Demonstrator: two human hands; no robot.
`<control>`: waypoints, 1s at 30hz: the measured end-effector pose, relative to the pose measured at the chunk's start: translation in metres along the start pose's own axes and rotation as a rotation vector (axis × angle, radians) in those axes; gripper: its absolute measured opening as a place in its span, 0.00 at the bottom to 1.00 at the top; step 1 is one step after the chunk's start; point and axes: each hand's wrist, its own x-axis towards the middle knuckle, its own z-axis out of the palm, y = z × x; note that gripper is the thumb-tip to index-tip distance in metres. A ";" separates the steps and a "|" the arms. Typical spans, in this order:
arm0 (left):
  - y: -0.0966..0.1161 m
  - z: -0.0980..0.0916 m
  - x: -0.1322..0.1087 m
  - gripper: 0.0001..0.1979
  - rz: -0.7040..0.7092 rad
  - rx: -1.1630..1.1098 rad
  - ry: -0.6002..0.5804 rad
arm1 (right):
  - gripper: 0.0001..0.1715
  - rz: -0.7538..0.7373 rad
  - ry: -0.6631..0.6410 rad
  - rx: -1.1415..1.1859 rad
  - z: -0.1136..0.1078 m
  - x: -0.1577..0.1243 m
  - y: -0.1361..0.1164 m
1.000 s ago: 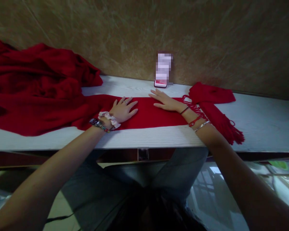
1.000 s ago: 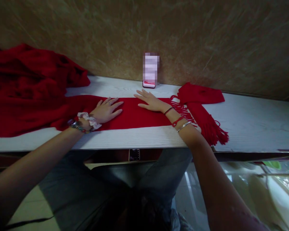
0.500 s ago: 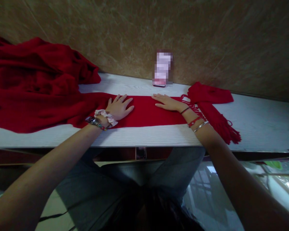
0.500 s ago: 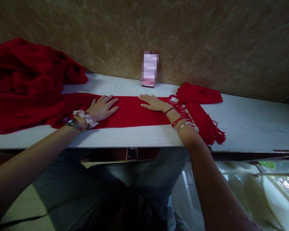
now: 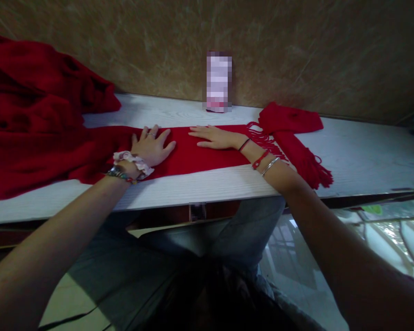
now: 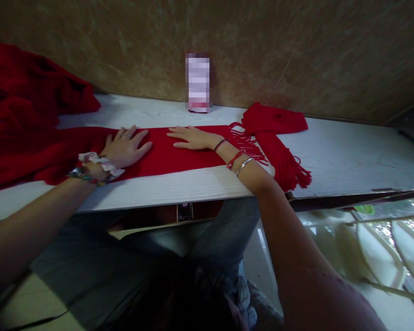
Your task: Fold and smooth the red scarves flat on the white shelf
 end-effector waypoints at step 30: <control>-0.004 0.003 0.002 0.32 -0.056 -0.014 0.019 | 0.39 0.009 0.100 -0.057 0.001 0.001 -0.017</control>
